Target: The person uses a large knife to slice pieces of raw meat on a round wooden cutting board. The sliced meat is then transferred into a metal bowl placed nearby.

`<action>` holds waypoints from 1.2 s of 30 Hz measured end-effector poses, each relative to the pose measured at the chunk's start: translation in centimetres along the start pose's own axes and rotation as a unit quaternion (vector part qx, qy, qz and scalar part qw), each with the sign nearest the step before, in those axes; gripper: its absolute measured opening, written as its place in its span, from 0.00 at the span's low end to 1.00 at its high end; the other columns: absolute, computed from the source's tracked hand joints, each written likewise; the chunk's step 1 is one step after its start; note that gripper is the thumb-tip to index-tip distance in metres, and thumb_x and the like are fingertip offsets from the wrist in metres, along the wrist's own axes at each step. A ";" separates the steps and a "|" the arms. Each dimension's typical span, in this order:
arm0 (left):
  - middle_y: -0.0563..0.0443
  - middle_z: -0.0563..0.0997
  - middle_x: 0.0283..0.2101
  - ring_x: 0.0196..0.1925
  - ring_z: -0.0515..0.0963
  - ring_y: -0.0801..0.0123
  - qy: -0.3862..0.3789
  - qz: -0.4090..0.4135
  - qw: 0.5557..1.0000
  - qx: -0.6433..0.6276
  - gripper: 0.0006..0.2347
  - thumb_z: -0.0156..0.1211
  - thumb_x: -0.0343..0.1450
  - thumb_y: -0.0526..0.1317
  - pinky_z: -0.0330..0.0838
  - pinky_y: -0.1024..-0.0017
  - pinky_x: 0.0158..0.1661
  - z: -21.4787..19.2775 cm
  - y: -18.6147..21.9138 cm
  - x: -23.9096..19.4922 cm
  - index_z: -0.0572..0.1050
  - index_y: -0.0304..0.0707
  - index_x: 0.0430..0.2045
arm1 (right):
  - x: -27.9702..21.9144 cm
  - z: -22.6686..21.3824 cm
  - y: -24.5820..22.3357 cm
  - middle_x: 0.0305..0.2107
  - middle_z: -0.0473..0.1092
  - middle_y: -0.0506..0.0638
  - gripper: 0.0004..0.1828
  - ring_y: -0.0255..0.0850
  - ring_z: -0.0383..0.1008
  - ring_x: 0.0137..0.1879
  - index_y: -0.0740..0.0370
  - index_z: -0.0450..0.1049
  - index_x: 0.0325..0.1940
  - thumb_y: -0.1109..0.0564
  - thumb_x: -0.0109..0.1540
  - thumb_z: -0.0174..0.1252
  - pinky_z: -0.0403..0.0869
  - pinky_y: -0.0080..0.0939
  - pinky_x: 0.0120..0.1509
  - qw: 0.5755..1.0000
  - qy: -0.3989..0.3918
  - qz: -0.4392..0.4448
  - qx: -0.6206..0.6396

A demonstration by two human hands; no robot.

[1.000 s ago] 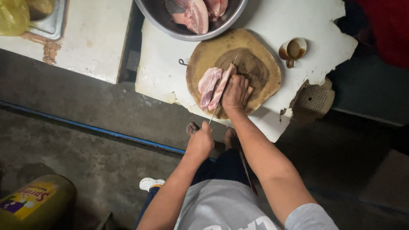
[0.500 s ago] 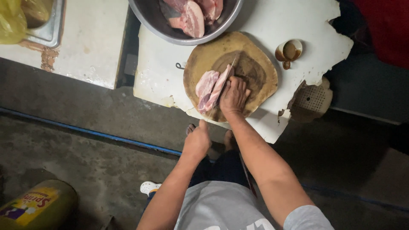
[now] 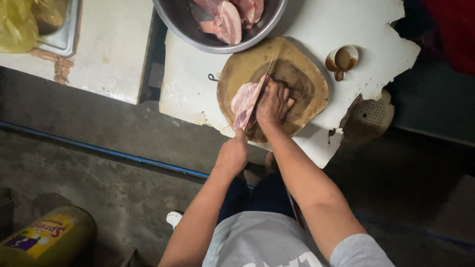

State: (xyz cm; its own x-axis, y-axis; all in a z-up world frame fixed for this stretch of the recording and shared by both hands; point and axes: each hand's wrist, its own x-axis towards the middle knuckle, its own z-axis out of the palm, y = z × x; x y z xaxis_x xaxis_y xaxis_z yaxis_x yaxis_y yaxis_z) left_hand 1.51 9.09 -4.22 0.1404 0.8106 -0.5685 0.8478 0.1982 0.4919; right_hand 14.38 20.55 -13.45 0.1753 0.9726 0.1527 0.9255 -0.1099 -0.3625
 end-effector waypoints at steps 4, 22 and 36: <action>0.28 0.81 0.30 0.36 0.84 0.32 0.018 0.000 1.000 -0.007 0.10 0.35 0.80 0.41 0.78 0.47 0.34 -1.2 0.7 -0.8 0.62 0.31 0.44 | -0.1 0.6 0.0 0.36 0.65 0.46 0.04 0.49 0.66 0.48 0.48 0.65 0.46 0.49 0.69 0.47 0.63 0.56 0.49 1.000 0.011 0.000 -0.011; 0.21 0.79 0.34 0.36 0.83 0.29 -0.070 -0.074 0.992 -0.068 0.18 0.35 0.79 0.40 0.80 0.45 0.34 1.4 -1.0 -2.5 0.57 0.20 0.59 | -0.2 1.4 0.9 0.38 0.63 0.42 0.05 0.48 0.65 0.47 0.43 0.65 0.47 0.49 0.68 0.50 0.62 0.55 0.48 1.000 -0.004 -0.003 -0.020; 0.22 0.80 0.39 0.46 0.82 0.26 -0.065 -0.060 0.993 -0.077 0.12 0.34 0.80 0.40 0.76 0.41 0.48 -3.5 2.5 2.4 0.59 0.30 0.52 | -0.3 1.0 0.5 0.39 0.64 0.42 0.06 0.48 0.65 0.49 0.42 0.65 0.48 0.47 0.68 0.48 0.63 0.56 0.50 1.000 -0.002 0.005 0.005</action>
State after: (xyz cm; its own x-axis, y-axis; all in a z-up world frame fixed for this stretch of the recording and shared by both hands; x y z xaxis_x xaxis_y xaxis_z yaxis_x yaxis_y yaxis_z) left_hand 2.17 13.43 -2.02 0.1170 0.7001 -0.7044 0.7750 0.3792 0.5055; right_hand 14.40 20.41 -14.59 0.1835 0.9723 0.1449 0.9200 -0.1180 -0.3736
